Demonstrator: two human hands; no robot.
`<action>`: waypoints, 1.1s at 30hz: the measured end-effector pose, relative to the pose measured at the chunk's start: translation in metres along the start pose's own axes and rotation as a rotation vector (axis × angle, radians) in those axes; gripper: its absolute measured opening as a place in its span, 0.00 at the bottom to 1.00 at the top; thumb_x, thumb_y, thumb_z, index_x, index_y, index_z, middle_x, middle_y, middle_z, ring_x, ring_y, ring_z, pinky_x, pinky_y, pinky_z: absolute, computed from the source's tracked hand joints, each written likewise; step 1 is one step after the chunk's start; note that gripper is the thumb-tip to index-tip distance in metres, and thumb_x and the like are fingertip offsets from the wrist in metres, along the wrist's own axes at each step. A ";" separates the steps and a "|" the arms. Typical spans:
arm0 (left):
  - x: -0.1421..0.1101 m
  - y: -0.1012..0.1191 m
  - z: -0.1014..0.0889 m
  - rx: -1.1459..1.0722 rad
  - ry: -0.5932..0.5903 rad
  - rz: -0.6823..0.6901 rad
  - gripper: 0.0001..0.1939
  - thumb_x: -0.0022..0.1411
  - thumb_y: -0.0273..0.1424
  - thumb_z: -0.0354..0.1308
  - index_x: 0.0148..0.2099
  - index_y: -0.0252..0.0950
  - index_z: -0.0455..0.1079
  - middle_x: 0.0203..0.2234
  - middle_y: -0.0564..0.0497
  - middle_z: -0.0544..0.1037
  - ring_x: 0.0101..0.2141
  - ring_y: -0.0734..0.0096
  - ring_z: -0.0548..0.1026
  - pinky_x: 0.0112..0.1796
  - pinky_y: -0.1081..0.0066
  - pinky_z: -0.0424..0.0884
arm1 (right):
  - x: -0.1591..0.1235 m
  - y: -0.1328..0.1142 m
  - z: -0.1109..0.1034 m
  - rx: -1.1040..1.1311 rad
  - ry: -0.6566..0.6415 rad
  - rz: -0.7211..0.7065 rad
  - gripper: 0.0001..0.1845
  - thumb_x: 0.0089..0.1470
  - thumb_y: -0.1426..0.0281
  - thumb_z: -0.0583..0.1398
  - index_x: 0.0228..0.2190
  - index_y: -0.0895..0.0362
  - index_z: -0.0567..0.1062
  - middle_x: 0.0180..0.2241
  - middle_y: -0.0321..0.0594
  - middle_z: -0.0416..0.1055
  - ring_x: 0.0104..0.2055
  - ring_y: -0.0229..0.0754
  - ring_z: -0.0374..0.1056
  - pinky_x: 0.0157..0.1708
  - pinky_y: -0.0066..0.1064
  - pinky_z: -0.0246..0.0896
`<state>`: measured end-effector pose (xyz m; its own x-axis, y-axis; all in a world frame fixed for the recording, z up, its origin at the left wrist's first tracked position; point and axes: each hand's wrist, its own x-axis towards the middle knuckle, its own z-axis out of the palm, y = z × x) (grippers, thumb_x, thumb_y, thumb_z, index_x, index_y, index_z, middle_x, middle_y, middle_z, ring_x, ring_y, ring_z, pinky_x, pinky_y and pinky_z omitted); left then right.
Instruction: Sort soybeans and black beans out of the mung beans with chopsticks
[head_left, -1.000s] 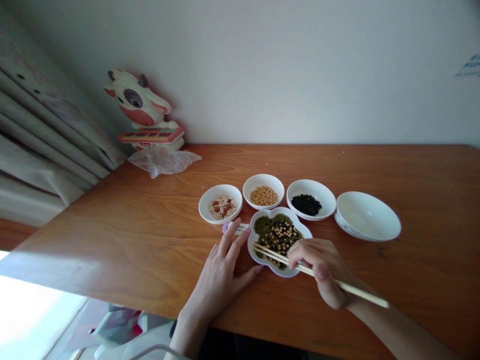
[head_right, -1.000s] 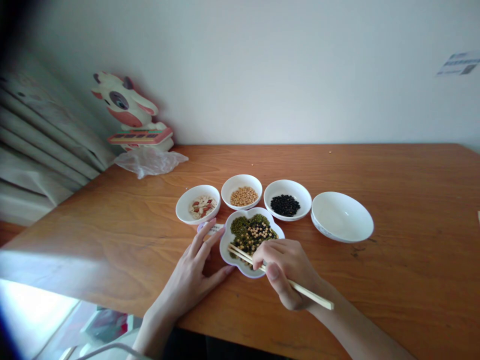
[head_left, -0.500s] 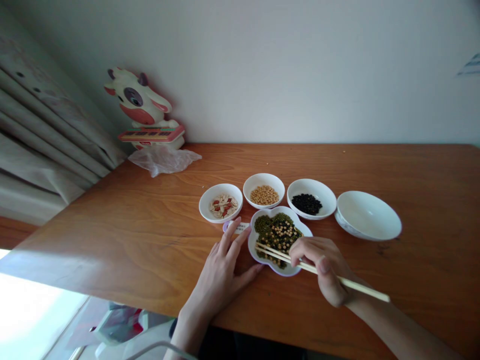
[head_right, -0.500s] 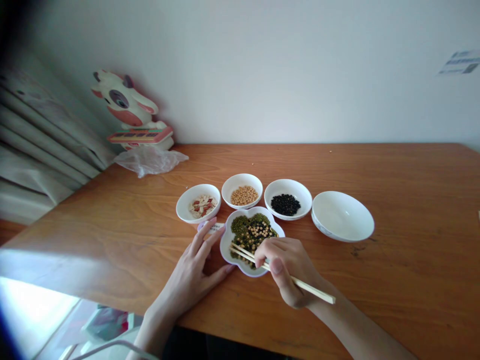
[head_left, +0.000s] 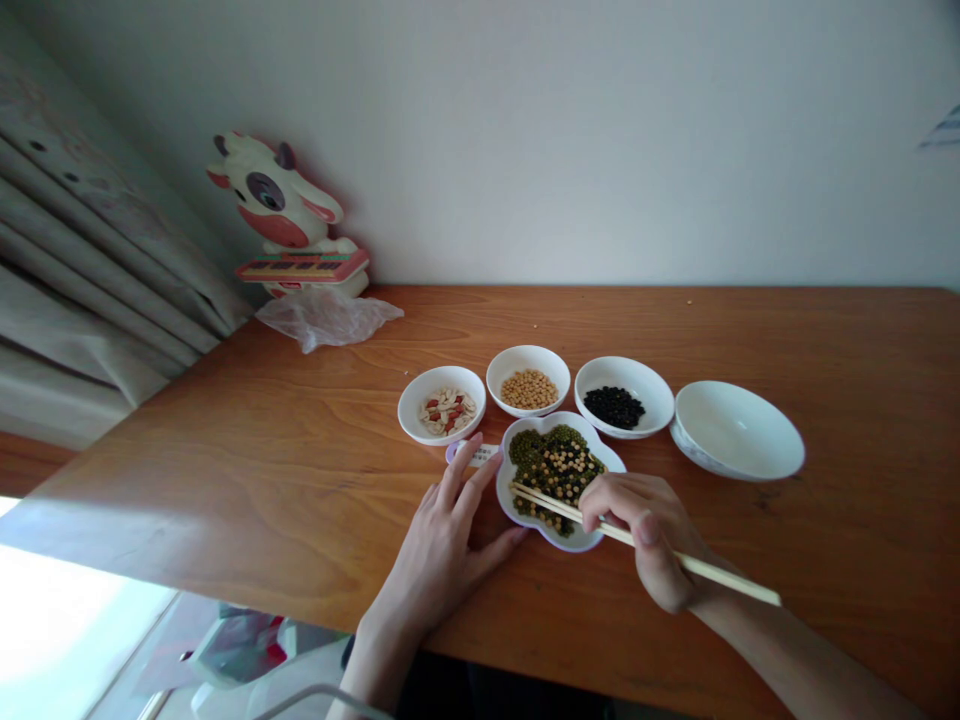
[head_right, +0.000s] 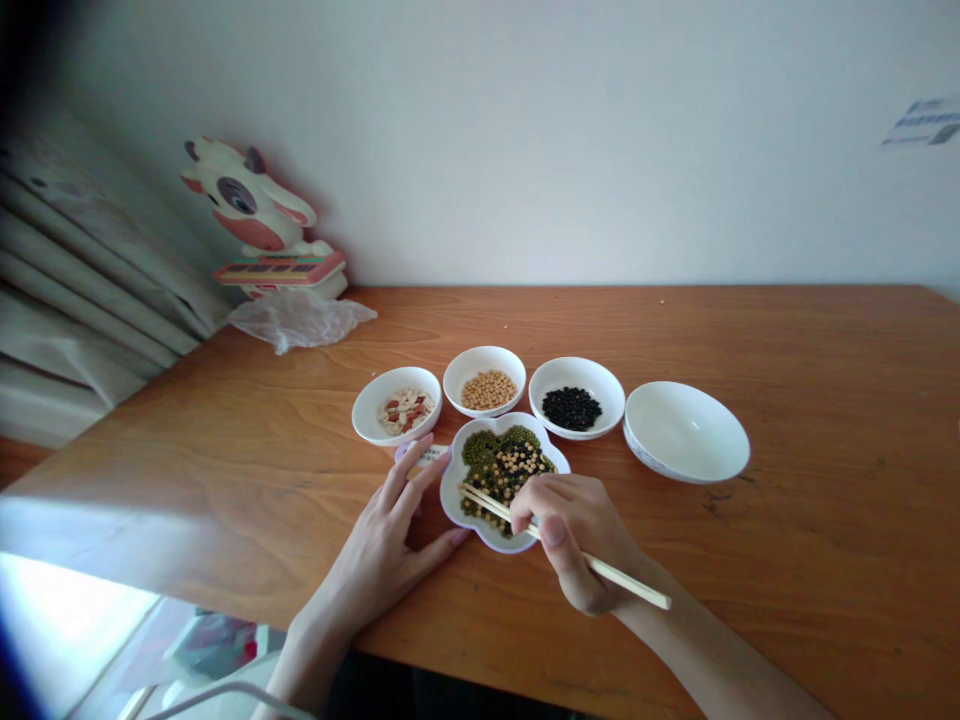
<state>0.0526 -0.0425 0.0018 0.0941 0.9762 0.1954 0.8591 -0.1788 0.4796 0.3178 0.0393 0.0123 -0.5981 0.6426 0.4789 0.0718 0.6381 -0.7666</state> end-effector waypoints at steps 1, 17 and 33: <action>0.000 0.000 0.000 0.002 -0.003 0.000 0.42 0.71 0.45 0.66 0.79 0.52 0.51 0.78 0.42 0.52 0.73 0.41 0.62 0.67 0.42 0.69 | 0.000 0.000 0.000 0.002 0.000 -0.002 0.37 0.74 0.44 0.39 0.32 0.54 0.74 0.29 0.38 0.76 0.31 0.41 0.71 0.34 0.34 0.60; 0.000 0.001 -0.001 0.024 -0.002 0.003 0.42 0.71 0.47 0.66 0.79 0.52 0.50 0.78 0.43 0.52 0.74 0.43 0.61 0.68 0.43 0.69 | -0.001 -0.001 -0.001 -0.012 -0.008 0.017 0.39 0.72 0.42 0.37 0.32 0.54 0.73 0.29 0.39 0.76 0.30 0.41 0.70 0.33 0.35 0.60; 0.001 0.003 -0.003 0.008 0.005 0.010 0.42 0.71 0.46 0.66 0.79 0.52 0.50 0.78 0.42 0.52 0.73 0.41 0.61 0.67 0.43 0.70 | -0.001 0.003 -0.001 -0.032 0.079 -0.071 0.39 0.74 0.46 0.38 0.30 0.54 0.75 0.27 0.41 0.77 0.28 0.43 0.72 0.31 0.36 0.63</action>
<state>0.0540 -0.0421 0.0058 0.1005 0.9737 0.2044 0.8621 -0.1877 0.4706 0.3192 0.0406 0.0100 -0.5378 0.6259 0.5648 0.0576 0.6957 -0.7160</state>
